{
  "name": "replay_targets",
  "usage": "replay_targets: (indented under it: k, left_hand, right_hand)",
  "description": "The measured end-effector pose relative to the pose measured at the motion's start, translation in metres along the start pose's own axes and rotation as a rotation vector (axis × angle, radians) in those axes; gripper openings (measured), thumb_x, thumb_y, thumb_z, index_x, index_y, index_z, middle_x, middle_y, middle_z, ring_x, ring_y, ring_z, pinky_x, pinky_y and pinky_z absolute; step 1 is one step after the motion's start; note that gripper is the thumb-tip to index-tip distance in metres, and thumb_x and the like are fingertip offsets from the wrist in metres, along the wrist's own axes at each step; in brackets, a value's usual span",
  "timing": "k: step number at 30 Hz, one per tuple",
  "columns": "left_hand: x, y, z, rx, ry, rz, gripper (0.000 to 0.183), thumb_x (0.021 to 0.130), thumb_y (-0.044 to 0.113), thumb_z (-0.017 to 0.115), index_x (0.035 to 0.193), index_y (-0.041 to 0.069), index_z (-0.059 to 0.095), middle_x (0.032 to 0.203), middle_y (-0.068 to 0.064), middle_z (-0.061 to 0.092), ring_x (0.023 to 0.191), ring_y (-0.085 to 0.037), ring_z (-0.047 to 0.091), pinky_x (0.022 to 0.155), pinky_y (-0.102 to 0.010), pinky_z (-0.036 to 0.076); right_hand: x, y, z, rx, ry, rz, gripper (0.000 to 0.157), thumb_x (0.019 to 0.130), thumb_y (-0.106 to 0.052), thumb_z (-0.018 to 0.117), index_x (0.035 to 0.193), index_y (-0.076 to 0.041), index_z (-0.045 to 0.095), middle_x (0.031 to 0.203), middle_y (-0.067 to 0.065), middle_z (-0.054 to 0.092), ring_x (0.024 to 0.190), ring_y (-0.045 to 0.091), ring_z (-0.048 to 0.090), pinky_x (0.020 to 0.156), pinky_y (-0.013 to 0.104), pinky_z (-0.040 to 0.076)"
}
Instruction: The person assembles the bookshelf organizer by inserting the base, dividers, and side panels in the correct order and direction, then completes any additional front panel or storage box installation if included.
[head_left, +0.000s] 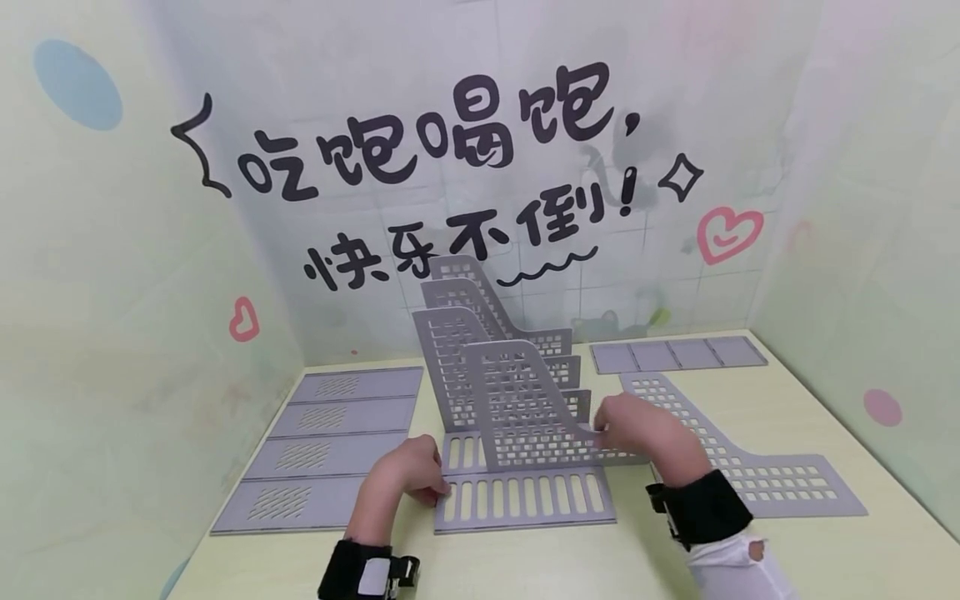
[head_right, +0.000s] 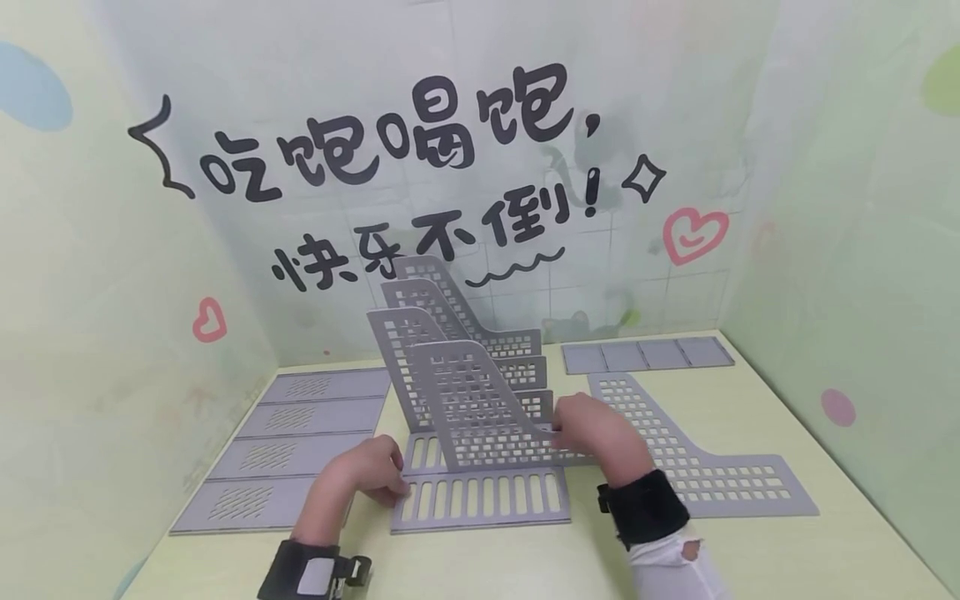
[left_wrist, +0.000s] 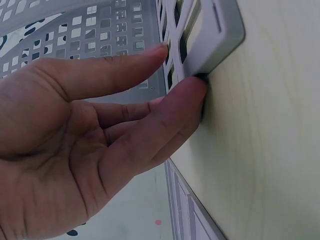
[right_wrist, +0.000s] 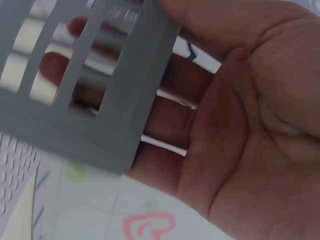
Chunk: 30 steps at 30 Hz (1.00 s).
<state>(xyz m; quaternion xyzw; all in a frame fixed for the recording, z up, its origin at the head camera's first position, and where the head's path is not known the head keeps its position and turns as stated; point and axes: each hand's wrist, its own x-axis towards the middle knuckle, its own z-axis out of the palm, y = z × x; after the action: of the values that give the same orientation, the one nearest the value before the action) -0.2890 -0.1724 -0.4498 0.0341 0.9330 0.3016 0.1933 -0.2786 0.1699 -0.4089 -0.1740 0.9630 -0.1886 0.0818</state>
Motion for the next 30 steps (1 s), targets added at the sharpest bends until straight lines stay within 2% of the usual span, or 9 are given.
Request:
replay_targets:
  k: [3,7,10,12,14,17,23,26,30]
  left_hand:
    - [-0.001,0.0,0.001,-0.008,0.01,-0.006,0.02,0.086,-0.004,0.081,0.087,-0.003,0.061,0.077,-0.013,0.071,0.063,-0.024,0.077,0.063,-0.035,0.065]
    - [0.0,0.0,0.001,-0.009,0.016,-0.001,0.019,0.087,-0.004,0.08,0.085,-0.003,0.062,0.075,-0.013,0.072,0.062,-0.025,0.077,0.062,-0.036,0.065]
    - [0.001,-0.001,0.001,-0.008,0.017,0.003,0.018,0.087,-0.004,0.08,0.084,-0.003,0.063,0.073,-0.014,0.073,0.061,-0.025,0.077,0.061,-0.036,0.065]
    - [0.0,-0.001,0.0,-0.006,0.015,0.006,0.018,0.087,-0.003,0.081,0.083,-0.002,0.063,0.073,-0.013,0.073,0.061,-0.025,0.077,0.061,-0.036,0.065]
    - [0.0,-0.001,-0.001,-0.006,0.013,0.01,0.018,0.085,-0.004,0.081,0.083,-0.002,0.063,0.074,-0.013,0.073,0.061,-0.025,0.077,0.062,-0.036,0.065]
    - [0.0,-0.002,-0.002,-0.024,0.001,0.012,0.021,0.082,-0.004,0.083,0.085,-0.003,0.062,0.078,-0.013,0.072,0.062,-0.025,0.077,0.063,-0.036,0.065]
    - [0.002,-0.003,-0.002,-0.134,-0.044,0.023,0.032,0.076,-0.01,0.082,0.102,-0.008,0.065,0.088,-0.015,0.071,0.067,-0.026,0.077,0.065,-0.039,0.067]
    - [0.003,-0.004,-0.003,-0.164,-0.053,0.024,0.036,0.076,-0.012,0.082,0.107,-0.008,0.065,0.093,-0.016,0.071,0.069,-0.027,0.078,0.066,-0.04,0.067]
    - [0.003,-0.005,-0.003,-0.183,-0.066,0.037,0.036,0.079,-0.011,0.08,0.112,-0.007,0.066,0.096,-0.016,0.071,0.072,-0.027,0.077,0.067,-0.04,0.067]
  right_hand:
    - [-0.004,0.018,-0.004,-0.026,-0.022,0.074,0.011,0.083,-0.007,0.082,0.073,-0.007,0.078,0.064,-0.005,0.062,0.059,0.01,0.044,0.057,0.024,0.041]
    - [-0.01,0.034,-0.008,0.029,-0.074,0.2,0.012,0.085,-0.008,0.08,0.074,-0.006,0.075,0.061,-0.002,0.056,0.051,0.011,0.042,0.051,0.023,0.037]
    - [-0.013,0.038,-0.009,0.119,-0.109,0.278,0.009,0.087,-0.006,0.079,0.08,-0.003,0.075,0.063,0.004,0.061,0.048,0.013,0.05,0.049,0.024,0.044]
    - [-0.012,0.037,-0.008,0.163,-0.118,0.291,0.008,0.088,-0.003,0.078,0.081,-0.002,0.074,0.063,0.007,0.063,0.048,0.015,0.058,0.051,0.026,0.05]
    - [-0.008,0.033,-0.004,0.191,-0.123,0.283,0.007,0.088,0.0,0.078,0.082,-0.001,0.074,0.068,0.012,0.07,0.051,0.018,0.066,0.053,0.027,0.056]
    - [0.001,0.021,0.004,0.182,-0.124,0.232,0.009,0.088,-0.001,0.079,0.081,-0.002,0.074,0.071,0.015,0.072,0.053,0.02,0.07,0.054,0.028,0.059]
    - [0.016,-0.006,0.019,0.118,-0.087,0.105,0.016,0.089,-0.001,0.081,0.079,-0.007,0.07,0.072,0.007,0.065,0.054,0.022,0.071,0.051,0.028,0.059]
    - [0.017,-0.011,0.022,0.083,-0.067,0.102,0.024,0.089,0.0,0.081,0.073,-0.007,0.064,0.07,0.005,0.061,0.052,0.023,0.071,0.049,0.029,0.059]
    - [0.016,-0.012,0.023,0.093,-0.072,0.097,0.025,0.089,0.0,0.081,0.073,-0.008,0.064,0.07,0.006,0.06,0.053,0.023,0.071,0.05,0.03,0.06]
